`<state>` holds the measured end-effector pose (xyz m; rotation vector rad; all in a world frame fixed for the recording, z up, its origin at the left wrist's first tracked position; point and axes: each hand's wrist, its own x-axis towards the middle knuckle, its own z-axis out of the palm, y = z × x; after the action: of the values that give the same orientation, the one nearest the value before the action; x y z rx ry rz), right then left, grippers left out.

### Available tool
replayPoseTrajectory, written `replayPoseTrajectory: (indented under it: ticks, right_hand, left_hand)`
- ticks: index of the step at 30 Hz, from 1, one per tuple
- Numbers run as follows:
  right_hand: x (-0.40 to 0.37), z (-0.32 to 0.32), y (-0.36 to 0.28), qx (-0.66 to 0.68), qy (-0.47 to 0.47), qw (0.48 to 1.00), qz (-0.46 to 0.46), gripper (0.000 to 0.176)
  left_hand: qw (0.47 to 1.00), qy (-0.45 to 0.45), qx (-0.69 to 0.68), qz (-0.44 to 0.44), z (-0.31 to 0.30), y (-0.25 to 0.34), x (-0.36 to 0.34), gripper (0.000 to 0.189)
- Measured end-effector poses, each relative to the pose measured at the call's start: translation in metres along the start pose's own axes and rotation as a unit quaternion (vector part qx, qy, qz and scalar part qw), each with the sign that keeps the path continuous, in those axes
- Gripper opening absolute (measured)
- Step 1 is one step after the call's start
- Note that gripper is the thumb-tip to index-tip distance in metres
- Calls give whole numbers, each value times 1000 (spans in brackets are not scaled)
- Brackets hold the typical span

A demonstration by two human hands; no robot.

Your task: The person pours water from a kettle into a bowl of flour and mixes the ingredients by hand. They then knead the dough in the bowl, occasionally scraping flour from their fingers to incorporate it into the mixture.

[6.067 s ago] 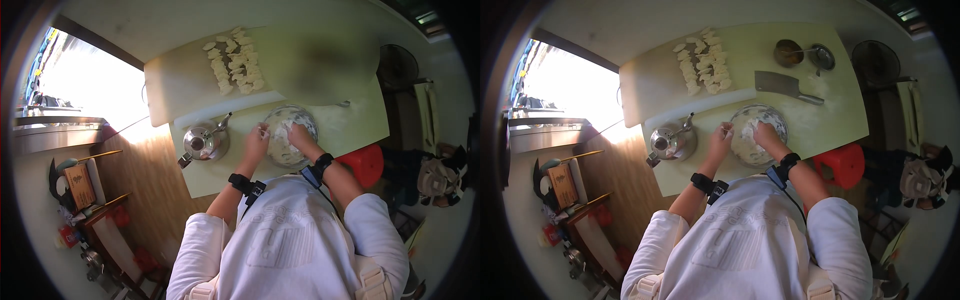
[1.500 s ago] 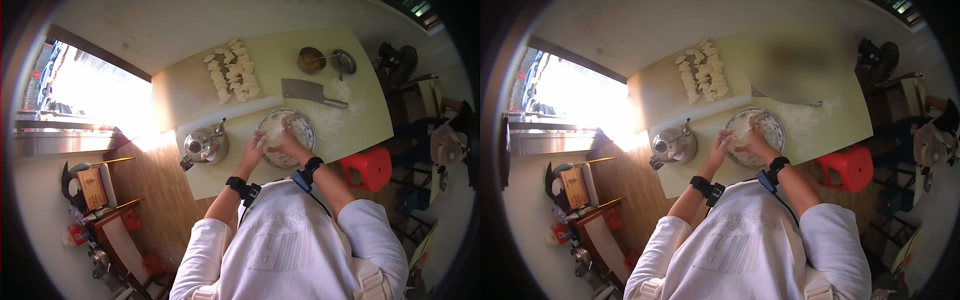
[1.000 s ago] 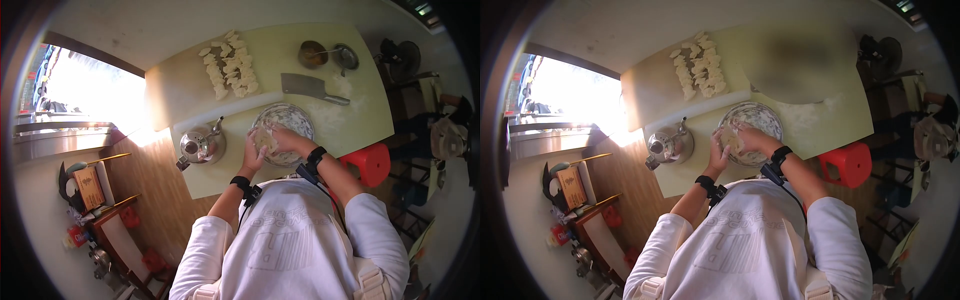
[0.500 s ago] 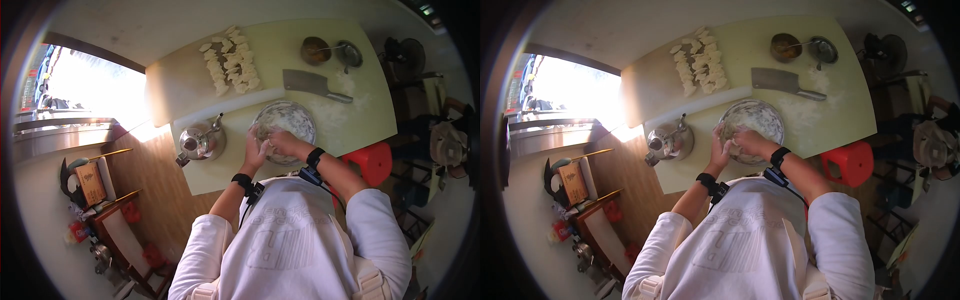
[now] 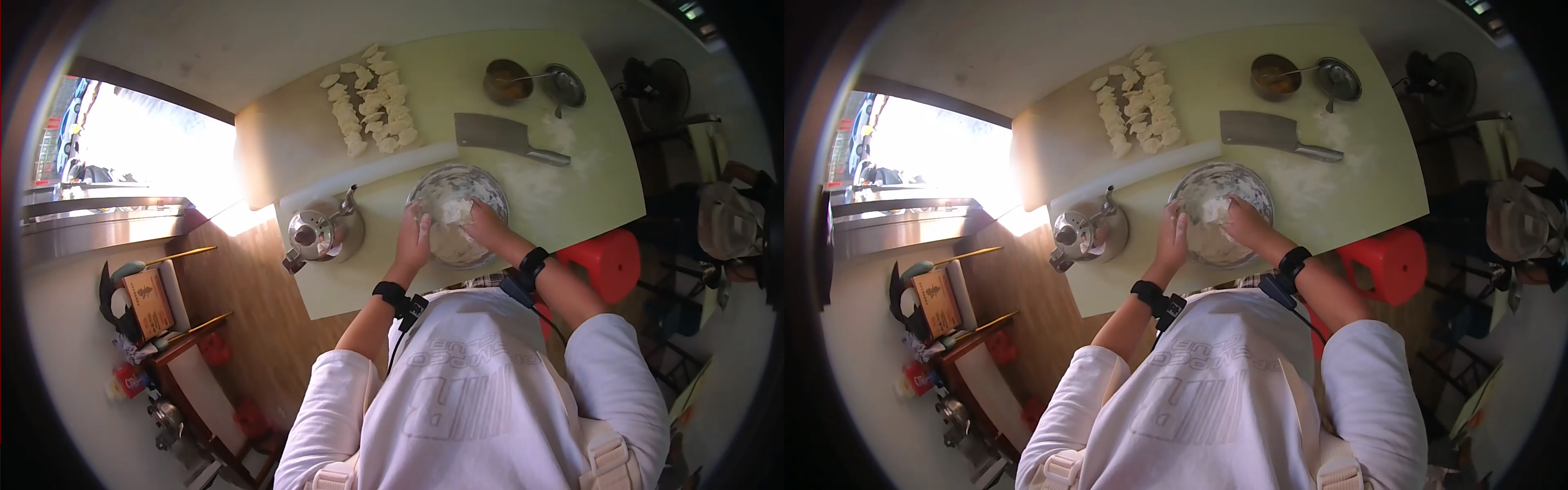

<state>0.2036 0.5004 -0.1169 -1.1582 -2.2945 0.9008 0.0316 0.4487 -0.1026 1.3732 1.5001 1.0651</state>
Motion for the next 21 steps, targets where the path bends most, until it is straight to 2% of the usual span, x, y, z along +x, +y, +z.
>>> replayPoseTrajectory:
  ticks: [1, 2, 3, 4, 6, 8, 9, 10, 11, 12, 13, 15, 17, 19, 21]
  right_hand:
    - [3, -5, -6, 88, 38, 992, 81, 37]
    - [8, -13, -18, 88, 39, 992, 81, 37]
    - [12, -24, -31, 148, 45, 982, 110, 39]
    - [14, -29, -37, 208, 51, 967, 139, 41]
    - [13, -25, -36, 190, 59, 971, 132, 41]
    - [9, -18, -28, 171, 67, 975, 125, 41]
    - [5, -13, -22, 116, 68, 985, 111, 42]
    - [1, -9, -16, 60, 69, 991, 96, 43]
    - [0, -11, -20, 61, 68, 991, 97, 43]
    - [-1, -13, -25, -36, 17, 993, 112, 47]
    - [-3, -15, -29, -133, -34, 982, 128, 50]
    - [-5, -15, -31, -113, -41, 985, 125, 53]
    - [-7, -14, -33, -92, -47, 987, 120, 56]
    - [-11, -14, -37, -136, -95, 984, 59, 52]
    - [-18, -9, -34, -130, -100, 984, 66, 47]
  left_hand:
    - [1000, 0, 0, 1, 4, -3, 2, 39]
    - [997, -8, -59, -39, 12, -9, 5, 40]
    - [990, -17, -119, -80, 18, -8, 8, 43]
    - [990, -18, -119, -80, 24, -7, 10, 43]
    - [921, -8, -301, -246, 33, 6, 14, 48]
    - [917, -8, -301, -262, 40, 8, 18, 47]
    - [912, -6, -300, -278, 42, 9, 18, 45]
    - [912, -6, -300, -279, 43, 10, 18, 45]
    - [943, -25, -236, -232, 42, 20, 17, 42]
    - [967, -45, -170, -184, 41, 25, 17, 40]
    - [967, -46, -170, -185, 43, 19, 16, 40]
    - [993, -82, -37, -77, 44, 10, 15, 36]
    - [994, -70, -17, -85, 46, 13, 13, 36]
    - [994, -57, 1, -93, 48, 16, 11, 36]
    - [996, -24, 15, -81, 54, 17, 9, 37]
